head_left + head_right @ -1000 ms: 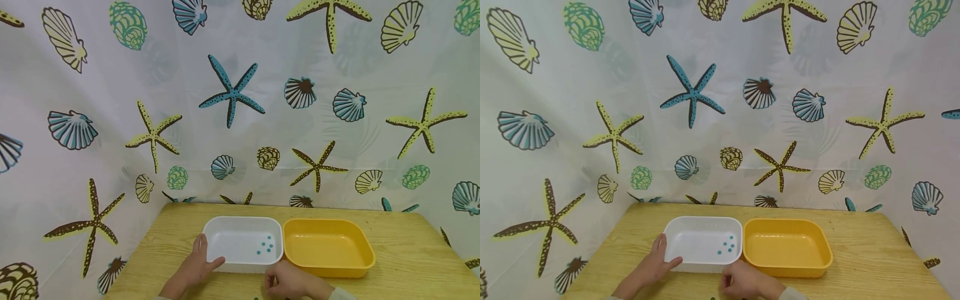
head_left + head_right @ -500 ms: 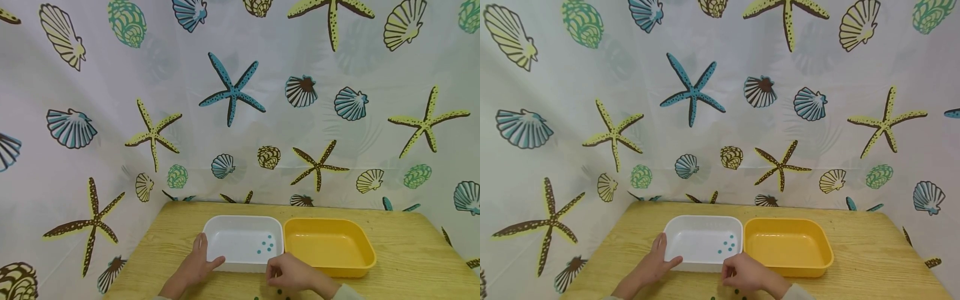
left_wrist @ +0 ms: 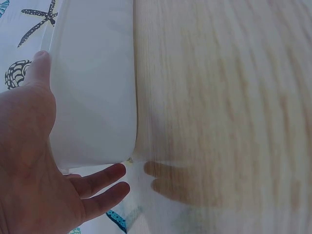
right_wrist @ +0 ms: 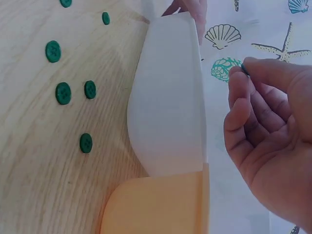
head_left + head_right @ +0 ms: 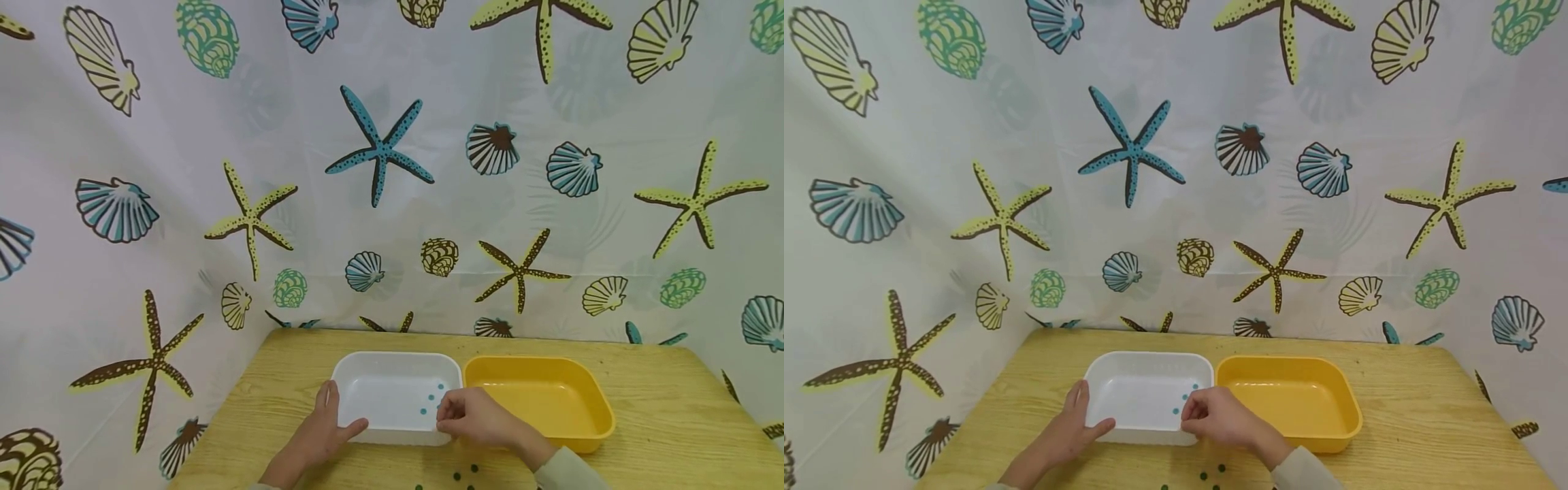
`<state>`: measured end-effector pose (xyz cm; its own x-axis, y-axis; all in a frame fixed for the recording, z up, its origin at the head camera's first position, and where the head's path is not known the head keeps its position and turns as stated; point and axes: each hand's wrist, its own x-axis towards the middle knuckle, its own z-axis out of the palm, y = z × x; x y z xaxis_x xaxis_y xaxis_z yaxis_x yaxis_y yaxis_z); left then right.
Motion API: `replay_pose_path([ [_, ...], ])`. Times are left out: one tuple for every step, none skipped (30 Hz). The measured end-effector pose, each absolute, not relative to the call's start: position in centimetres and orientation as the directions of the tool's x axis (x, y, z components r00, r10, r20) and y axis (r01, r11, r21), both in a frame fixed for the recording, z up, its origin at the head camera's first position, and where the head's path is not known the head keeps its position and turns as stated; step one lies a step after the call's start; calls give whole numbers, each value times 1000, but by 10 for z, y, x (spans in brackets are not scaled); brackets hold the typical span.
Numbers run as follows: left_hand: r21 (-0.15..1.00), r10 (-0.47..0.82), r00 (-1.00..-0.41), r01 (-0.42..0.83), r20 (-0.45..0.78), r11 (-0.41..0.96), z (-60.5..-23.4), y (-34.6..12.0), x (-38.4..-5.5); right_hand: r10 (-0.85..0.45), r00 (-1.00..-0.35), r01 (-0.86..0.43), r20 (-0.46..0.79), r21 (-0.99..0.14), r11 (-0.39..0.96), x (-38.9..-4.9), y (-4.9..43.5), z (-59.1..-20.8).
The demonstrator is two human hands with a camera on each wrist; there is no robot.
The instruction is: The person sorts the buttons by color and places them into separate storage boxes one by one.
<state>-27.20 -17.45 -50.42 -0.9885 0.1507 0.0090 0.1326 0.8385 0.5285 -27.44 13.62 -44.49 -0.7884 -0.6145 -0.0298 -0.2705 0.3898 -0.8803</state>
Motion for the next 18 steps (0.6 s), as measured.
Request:
replay_pose_path([
  [528, 151, -988, 133, 9, 839, -504, -175, -272, -608, -794, -265, -30, -882, 390, -276, 136, -444],
  [529, 151, -989, 133, 10, 838, -505, -175, -272, -603, -797, -263, -27, -884, 387, -277, 136, -443],
  [530, 150, -989, 134, 12, 837, -505, -175, -272, -599, -800, -263, -24, -885, 385, -278, 135, -442],
  [529, 149, -989, 134, 13, 838, -505, -175, -272, -595, -803, -262, -21, -885, 386, -279, 135, -442],
  [529, 148, -989, 133, 15, 838, -505, -175, -272, -593, -805, -262, -20, -884, 386, -280, 134, -442],
  [529, 147, -989, 133, 16, 838, -505, -175, -272, -591, -807, -262, -18, -885, 385, -281, 134, -442],
  [528, 147, -989, 134, 17, 839, -505, -175, -272, -589, -808, -264, -17, -883, 388, -282, 133, -442],
  [528, 147, -989, 134, 18, 839, -505, -175, -272, -589, -808, -267, -16, -882, 389, -283, 133, -442],
  [526, 147, -989, 134, 18, 840, -505, -175, -272, -590, -808, -268, -16, -880, 392, -284, 132, -443],
  [525, 147, -989, 135, 18, 840, -505, -175, -272, -590, -807, -270, -18, -878, 396, -286, 132, -444],
  [524, 148, -989, 135, 18, 841, -505, -175, -271, -590, -807, -269, -20, -876, 399, -287, 131, -445],
  [522, 150, -989, 137, 19, 842, -505, -175, -271, -588, -809, -270, -23, -873, 406, -288, 130, -446],
  [521, 151, -988, 139, 20, 842, -505, -175, -271, -586, -810, -271, -24, -870, 411, -289, 130, -447],
  [520, 151, -988, 140, 21, 843, -505, -175, -271, -584, -811, -273, -24, -868, 415, -291, 129, -448],
  [519, 152, -988, 141, 23, 843, -505, -175, -271, -581, -814, -276, -23, -864, 421, -292, 128, -448],
  [517, 152, -988, 142, 24, 844, -505, -175, -271, -577, -816, -277, -24, -861, 428, -294, 128, -449],
  [516, 152, -988, 143, 24, 845, -505, -175, -271, -573, -819, -275, -26, -859, 432, -295, 127, -449],
  [517, 152, -988, 142, 24, 844, -505, -175, -271, -568, -822, -276, -27, -855, 440, -297, 126, -450],
])
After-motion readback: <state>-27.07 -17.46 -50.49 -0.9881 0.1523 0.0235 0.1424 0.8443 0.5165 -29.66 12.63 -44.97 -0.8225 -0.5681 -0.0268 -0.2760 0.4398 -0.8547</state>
